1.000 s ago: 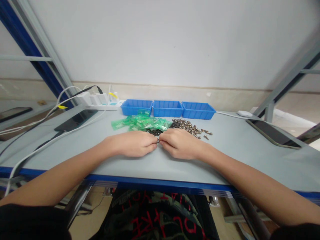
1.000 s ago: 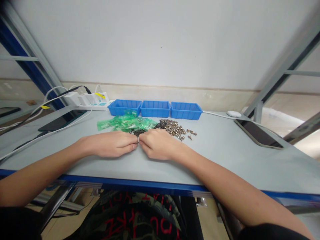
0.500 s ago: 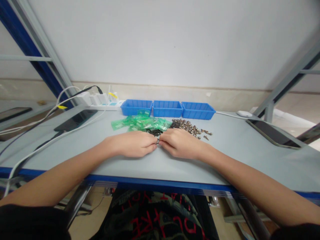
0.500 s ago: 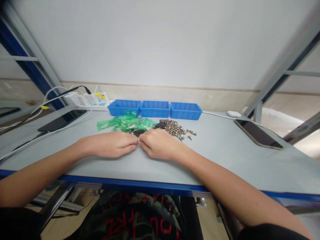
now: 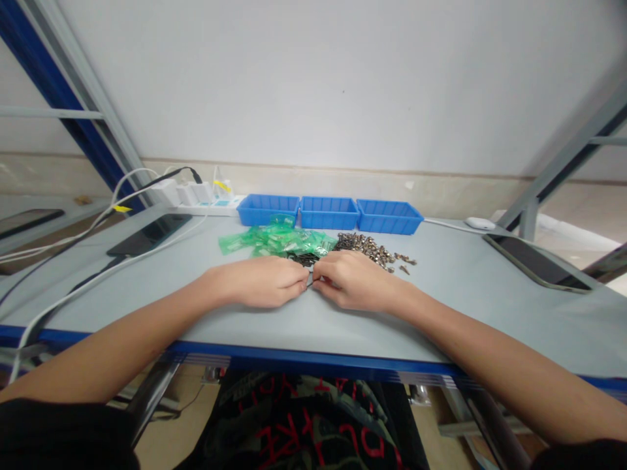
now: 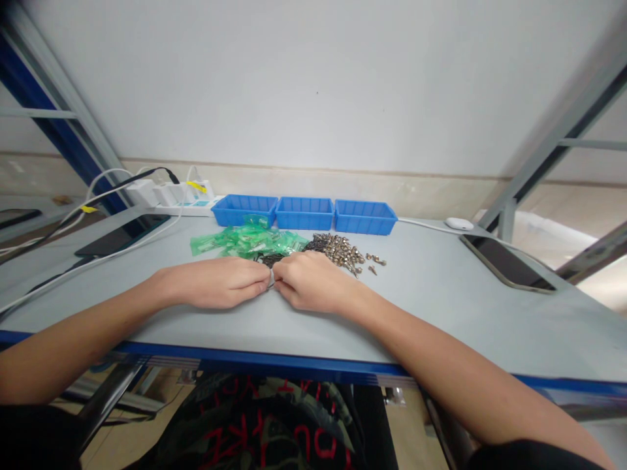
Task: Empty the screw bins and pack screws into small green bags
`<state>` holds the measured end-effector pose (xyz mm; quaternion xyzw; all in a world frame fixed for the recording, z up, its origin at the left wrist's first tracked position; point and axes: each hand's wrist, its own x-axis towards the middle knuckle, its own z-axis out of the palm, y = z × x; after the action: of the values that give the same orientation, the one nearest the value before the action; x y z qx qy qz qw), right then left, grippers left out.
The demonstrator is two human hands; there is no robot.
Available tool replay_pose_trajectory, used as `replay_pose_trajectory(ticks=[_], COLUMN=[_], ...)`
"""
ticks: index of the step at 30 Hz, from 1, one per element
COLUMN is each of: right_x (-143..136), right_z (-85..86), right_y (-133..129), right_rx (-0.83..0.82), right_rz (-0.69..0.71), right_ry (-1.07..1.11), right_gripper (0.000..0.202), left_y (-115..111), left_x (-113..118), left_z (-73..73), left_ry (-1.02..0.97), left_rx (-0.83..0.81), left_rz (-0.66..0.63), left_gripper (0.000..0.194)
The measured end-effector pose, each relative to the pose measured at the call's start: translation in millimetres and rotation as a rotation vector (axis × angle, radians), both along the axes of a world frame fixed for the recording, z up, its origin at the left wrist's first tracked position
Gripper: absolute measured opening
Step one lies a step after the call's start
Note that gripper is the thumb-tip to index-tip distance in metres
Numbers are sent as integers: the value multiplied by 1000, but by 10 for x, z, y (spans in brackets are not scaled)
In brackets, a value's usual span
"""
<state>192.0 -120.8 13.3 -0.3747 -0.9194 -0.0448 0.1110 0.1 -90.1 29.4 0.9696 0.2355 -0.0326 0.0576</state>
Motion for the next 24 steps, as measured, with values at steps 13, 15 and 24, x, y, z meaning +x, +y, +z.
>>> replay_pose_trajectory(ticks=[13,15,24], right_x=[8,11,36], right_z=[-8,-10,-5], right_y=[9,12,24], right_rx=[-14,-9,-23], right_rz=[47,43,75], right_ry=[9,14,83], right_gripper=[14,14,12], left_y=[5,7,-13], left_x=[0,-6,-5], left_z=[-5,-15,8], left_ry=[-9,-10,26], left_rx=[-26,-30,-20], left_rz=[25,34,57], left_gripper=[32,31,27])
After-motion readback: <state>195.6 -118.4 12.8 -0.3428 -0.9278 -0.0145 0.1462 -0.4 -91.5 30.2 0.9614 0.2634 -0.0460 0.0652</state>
